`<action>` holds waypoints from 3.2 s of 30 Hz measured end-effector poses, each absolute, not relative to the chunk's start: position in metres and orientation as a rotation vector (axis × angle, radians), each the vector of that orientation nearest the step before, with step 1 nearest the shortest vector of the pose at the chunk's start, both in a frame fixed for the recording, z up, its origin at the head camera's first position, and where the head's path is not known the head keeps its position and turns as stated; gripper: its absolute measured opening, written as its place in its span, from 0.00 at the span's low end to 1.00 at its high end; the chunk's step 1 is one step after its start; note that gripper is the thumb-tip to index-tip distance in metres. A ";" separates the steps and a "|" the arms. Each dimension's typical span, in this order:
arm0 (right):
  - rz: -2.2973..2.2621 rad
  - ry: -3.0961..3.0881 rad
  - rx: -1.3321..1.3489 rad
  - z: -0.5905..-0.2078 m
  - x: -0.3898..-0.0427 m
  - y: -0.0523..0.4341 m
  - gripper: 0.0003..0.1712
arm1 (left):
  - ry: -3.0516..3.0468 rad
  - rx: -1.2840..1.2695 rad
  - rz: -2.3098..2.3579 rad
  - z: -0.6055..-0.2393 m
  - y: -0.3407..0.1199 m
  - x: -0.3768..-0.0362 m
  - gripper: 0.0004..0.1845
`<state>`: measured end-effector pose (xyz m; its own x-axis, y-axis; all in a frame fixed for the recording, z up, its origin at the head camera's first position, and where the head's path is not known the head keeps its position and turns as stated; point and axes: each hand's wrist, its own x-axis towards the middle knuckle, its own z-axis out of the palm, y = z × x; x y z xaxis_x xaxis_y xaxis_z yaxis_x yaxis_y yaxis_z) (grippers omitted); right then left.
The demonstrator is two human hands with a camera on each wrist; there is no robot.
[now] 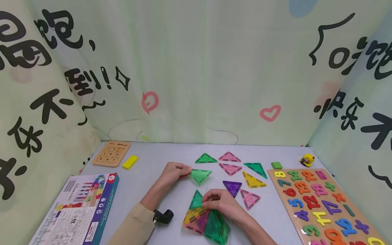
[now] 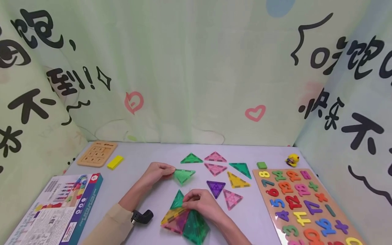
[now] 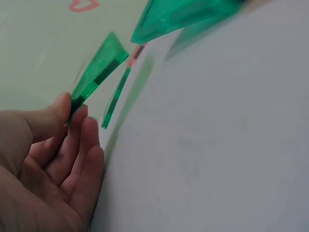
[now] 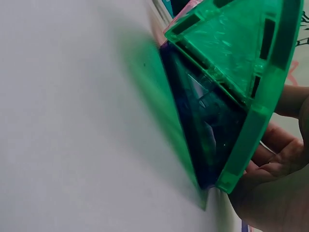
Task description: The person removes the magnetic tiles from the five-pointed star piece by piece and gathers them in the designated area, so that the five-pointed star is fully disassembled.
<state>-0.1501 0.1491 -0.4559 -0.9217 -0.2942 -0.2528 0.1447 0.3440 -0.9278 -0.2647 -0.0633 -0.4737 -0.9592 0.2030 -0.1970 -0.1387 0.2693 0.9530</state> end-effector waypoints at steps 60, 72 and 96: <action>-1.543 2.148 -0.250 -0.446 -0.140 0.166 0.16 | 2.065 0.550 1.485 -0.470 -0.067 -0.226 0.07; -1.550 2.120 -0.253 -0.445 -0.132 0.172 0.14 | 2.166 0.332 1.679 -0.476 -0.068 -0.230 0.09; -1.574 2.136 -0.217 -0.448 -0.132 0.169 0.15 | 2.447 0.361 1.449 -0.464 -0.058 -0.215 0.10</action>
